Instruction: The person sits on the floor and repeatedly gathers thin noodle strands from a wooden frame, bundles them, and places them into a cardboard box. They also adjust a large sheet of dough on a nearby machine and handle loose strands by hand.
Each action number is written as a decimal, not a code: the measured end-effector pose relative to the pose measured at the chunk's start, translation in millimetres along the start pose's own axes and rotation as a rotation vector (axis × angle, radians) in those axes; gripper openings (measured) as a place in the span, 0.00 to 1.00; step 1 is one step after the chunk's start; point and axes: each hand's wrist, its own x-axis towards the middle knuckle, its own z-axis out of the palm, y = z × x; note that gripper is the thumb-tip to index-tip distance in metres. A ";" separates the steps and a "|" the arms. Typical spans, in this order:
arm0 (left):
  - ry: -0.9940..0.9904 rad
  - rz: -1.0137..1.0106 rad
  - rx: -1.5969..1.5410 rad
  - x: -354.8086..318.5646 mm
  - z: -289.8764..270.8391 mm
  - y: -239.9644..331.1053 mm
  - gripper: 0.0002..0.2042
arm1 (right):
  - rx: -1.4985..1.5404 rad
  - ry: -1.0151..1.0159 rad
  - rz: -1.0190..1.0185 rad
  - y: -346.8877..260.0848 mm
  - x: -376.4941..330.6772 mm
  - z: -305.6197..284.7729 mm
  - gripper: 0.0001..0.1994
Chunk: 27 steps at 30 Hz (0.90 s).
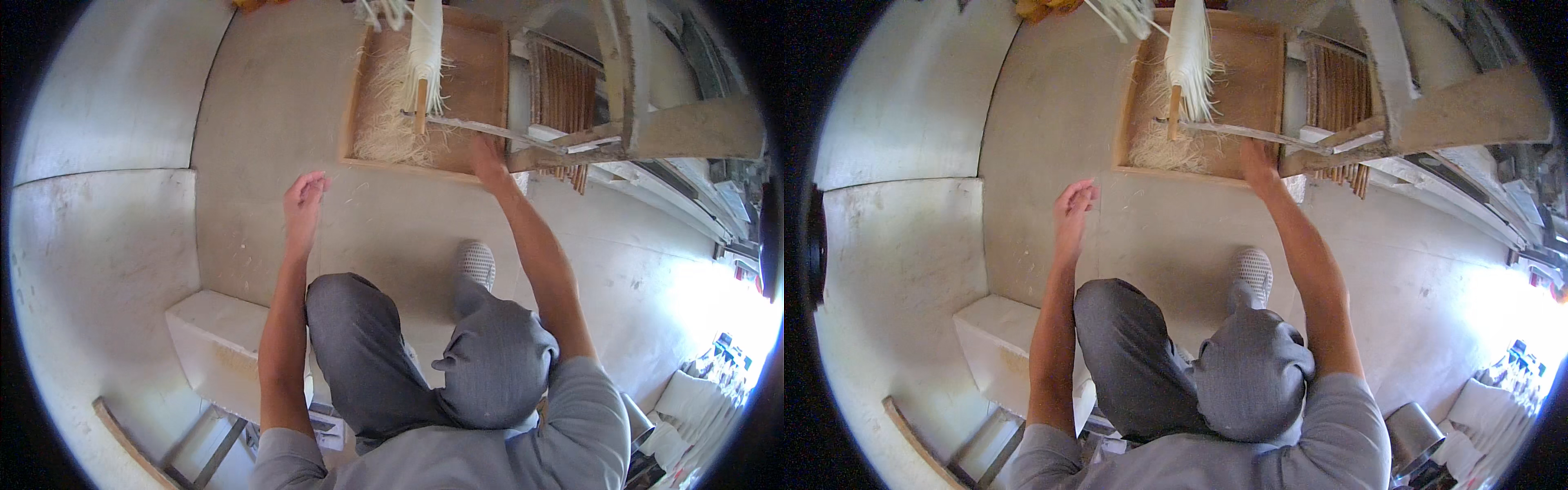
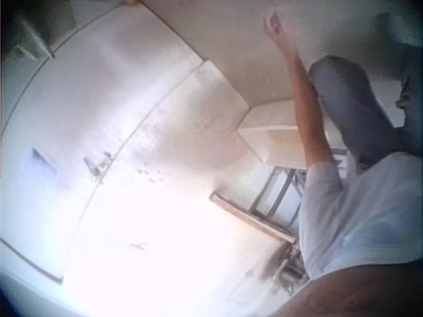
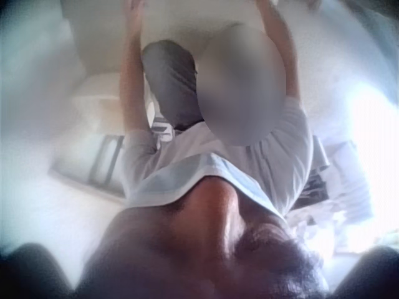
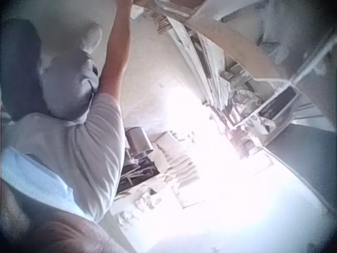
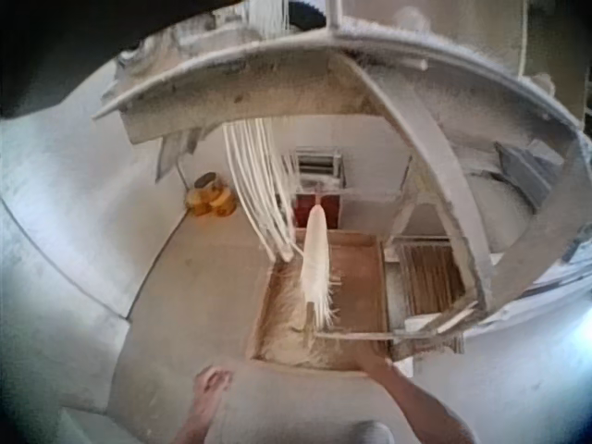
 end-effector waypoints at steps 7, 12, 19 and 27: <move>0.090 -0.099 0.032 -43.1 -63.2 -1.8 0.10 | 0.006 -0.155 0.087 -3.7 25.0 37.7 0.11; -0.004 0.057 -0.012 -44.6 -37.7 8.6 0.16 | 0.484 -0.112 0.264 -42.9 -29.0 -71.2 0.09; -0.772 0.250 -0.147 -32.8 107.0 100.9 0.28 | 1.427 -0.235 0.116 -142.5 -87.2 -279.4 0.05; -0.680 0.127 -0.023 -42.3 90.4 69.7 0.09 | 1.794 -0.140 -0.131 -165.3 -77.1 -355.8 0.08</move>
